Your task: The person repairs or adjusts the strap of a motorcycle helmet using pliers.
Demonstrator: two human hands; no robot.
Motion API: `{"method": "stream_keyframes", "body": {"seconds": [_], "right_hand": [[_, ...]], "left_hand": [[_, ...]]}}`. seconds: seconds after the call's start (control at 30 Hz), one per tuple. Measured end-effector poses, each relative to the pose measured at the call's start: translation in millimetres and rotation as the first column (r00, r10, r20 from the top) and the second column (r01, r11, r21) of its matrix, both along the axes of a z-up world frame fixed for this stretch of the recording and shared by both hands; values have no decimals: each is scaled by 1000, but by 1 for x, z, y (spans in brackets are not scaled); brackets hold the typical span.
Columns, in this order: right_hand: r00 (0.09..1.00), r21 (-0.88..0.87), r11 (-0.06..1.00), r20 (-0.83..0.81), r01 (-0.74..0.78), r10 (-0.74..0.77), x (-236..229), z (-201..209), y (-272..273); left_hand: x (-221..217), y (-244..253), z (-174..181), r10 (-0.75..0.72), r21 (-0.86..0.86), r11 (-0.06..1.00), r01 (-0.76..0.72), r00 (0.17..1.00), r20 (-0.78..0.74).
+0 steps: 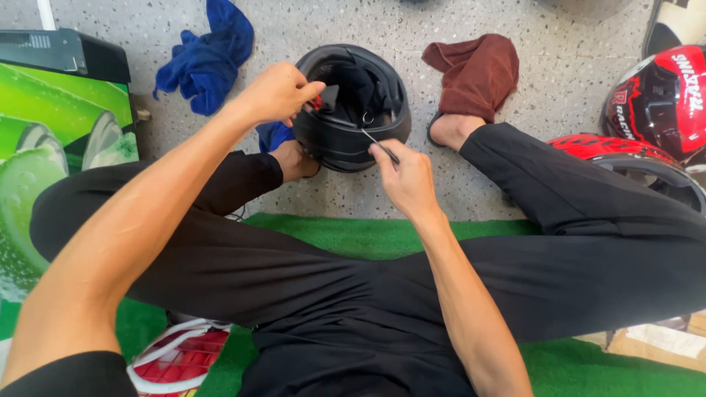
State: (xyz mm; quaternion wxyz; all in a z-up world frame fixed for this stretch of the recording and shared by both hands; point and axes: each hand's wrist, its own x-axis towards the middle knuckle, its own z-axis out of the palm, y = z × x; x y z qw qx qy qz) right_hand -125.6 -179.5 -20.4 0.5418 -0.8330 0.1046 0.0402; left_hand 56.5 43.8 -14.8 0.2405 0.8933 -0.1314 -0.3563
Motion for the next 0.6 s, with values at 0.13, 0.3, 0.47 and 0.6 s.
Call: {"method": "stream_keyframes", "body": {"seconds": [0.13, 0.3, 0.47, 0.6], "right_hand": [[997, -41, 999, 64, -30, 32, 15, -1, 9], [976, 403, 913, -217, 63, 28, 10, -35, 21], [938, 554, 817, -342, 162, 47, 0, -38, 47], [955, 593, 785, -298, 176, 11, 4, -43, 61]], "left_hand": [[-5, -6, -2, 19, -119, 992, -52, 965, -261], [-12, -7, -5, 61, -151, 973, -172, 830, -555], [-16, -2, 2, 176, -148, 929, -339, 756, -630], [-13, -1, 11, 180, -203, 914, -353, 798, -576]]}}
